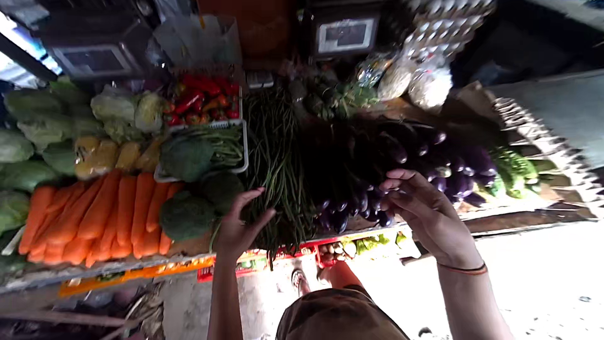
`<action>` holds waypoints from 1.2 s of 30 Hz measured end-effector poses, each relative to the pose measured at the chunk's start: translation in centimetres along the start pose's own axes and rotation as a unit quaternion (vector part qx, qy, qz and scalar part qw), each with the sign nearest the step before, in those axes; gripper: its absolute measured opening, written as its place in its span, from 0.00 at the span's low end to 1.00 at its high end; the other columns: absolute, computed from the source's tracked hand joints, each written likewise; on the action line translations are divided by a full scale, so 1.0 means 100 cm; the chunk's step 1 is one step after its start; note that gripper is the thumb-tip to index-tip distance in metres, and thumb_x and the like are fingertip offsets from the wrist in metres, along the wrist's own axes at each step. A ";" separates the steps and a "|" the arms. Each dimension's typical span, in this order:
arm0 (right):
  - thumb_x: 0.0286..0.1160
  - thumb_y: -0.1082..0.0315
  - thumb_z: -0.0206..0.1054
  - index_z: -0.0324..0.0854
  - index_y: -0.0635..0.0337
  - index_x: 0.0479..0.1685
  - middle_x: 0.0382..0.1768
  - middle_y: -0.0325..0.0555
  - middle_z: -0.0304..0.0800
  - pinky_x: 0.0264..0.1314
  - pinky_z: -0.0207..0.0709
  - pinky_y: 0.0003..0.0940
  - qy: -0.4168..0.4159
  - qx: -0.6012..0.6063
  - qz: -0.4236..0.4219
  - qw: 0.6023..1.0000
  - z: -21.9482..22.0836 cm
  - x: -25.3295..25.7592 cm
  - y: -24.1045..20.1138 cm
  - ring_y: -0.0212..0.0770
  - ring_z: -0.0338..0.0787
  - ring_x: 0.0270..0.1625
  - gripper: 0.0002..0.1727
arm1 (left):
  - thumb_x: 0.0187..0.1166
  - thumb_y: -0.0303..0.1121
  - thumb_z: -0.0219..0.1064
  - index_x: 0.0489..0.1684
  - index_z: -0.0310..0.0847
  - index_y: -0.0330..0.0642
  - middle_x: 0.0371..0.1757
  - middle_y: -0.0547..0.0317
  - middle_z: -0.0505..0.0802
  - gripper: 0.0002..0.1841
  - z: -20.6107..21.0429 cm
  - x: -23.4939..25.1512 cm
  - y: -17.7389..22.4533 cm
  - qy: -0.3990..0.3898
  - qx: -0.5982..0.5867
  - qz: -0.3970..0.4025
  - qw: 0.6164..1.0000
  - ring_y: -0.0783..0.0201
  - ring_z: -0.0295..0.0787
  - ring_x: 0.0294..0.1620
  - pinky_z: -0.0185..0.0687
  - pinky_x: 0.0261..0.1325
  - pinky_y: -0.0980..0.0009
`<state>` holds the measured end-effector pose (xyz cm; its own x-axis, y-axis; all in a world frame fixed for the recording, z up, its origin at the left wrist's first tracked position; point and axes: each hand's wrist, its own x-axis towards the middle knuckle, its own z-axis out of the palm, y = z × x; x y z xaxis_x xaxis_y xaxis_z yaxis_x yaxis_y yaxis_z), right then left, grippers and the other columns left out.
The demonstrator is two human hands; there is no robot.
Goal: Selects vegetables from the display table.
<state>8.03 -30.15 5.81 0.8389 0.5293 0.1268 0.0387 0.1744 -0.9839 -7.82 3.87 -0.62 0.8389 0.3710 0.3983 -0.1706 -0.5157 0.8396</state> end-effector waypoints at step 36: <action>0.88 0.63 0.54 0.79 0.75 0.63 0.60 0.73 0.87 0.62 0.77 0.70 -0.305 -0.655 0.366 0.586 0.043 -0.078 0.071 0.72 0.87 0.64 0.21 | 0.90 0.56 0.53 0.73 0.80 0.37 0.59 0.37 0.92 0.31 0.037 -0.018 0.009 -0.114 0.327 -0.315 0.884 0.40 0.89 0.64 0.80 0.69 0.42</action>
<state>-0.52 -29.49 -1.58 0.5560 0.3331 -0.7615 0.5099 -0.8602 -0.0039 -7.55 -0.13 -1.98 0.7558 0.6169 -0.2195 0.6402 -0.6259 0.4454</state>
